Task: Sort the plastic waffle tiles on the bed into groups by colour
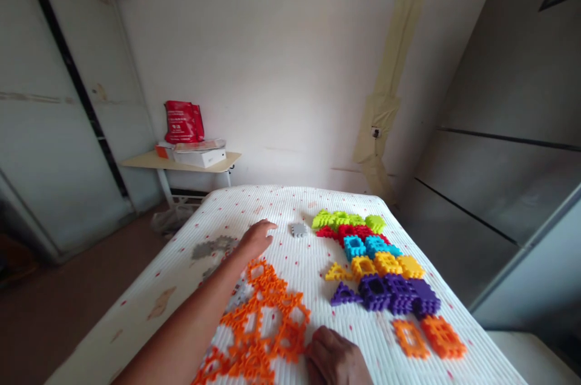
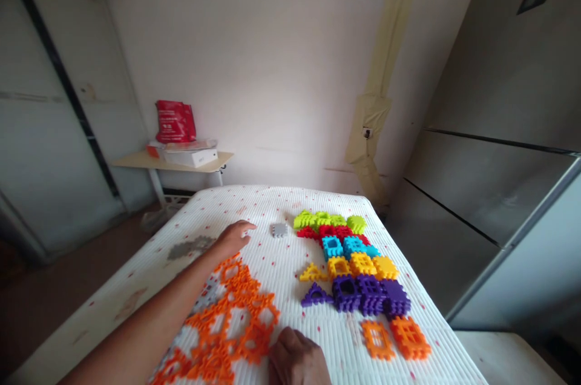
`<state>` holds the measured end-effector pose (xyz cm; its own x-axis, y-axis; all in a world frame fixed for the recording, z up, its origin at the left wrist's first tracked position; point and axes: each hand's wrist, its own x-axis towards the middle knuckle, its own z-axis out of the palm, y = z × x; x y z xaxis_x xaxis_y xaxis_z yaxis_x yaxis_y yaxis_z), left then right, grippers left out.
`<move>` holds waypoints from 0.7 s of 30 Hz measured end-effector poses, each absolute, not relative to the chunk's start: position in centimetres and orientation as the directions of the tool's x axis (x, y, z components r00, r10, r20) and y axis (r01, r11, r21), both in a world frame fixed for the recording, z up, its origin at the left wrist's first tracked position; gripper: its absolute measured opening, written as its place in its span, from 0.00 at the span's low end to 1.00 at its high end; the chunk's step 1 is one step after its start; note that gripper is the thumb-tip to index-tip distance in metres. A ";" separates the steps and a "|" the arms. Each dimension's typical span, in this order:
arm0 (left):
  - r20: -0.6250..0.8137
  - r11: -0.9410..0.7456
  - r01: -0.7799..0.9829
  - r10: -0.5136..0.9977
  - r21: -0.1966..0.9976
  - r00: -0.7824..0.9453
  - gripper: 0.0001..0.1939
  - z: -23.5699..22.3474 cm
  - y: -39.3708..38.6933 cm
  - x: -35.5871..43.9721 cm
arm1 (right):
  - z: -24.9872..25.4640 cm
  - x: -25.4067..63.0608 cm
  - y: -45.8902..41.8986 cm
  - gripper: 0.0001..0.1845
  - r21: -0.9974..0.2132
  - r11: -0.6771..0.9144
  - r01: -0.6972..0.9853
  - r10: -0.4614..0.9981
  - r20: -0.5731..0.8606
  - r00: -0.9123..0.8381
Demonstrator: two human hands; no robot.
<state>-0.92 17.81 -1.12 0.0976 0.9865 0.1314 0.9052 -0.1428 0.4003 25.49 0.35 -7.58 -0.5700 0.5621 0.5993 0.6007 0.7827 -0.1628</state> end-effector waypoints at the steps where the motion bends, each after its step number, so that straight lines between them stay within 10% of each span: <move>1: 0.123 -0.103 0.909 0.991 0.404 0.058 0.15 -0.9 17.0 -2.8 | -7.5 25.5 0.3 0.08 -0.167 0.783 0.599 0.566 0.590 -0.576; 21: 0.027 0.093 0.967 0.994 0.239 -0.102 0.26 0.4 12.6 -8.3 | -7.1 25.5 0.2 0.08 -0.180 0.779 0.601 0.583 0.561 -0.587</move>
<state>-8.29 12.65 0.38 -0.1020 0.9944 0.0272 0.9666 0.0926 0.2389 25.46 0.17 -7.09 -0.5872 0.5833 0.5612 0.6011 0.7786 -0.1802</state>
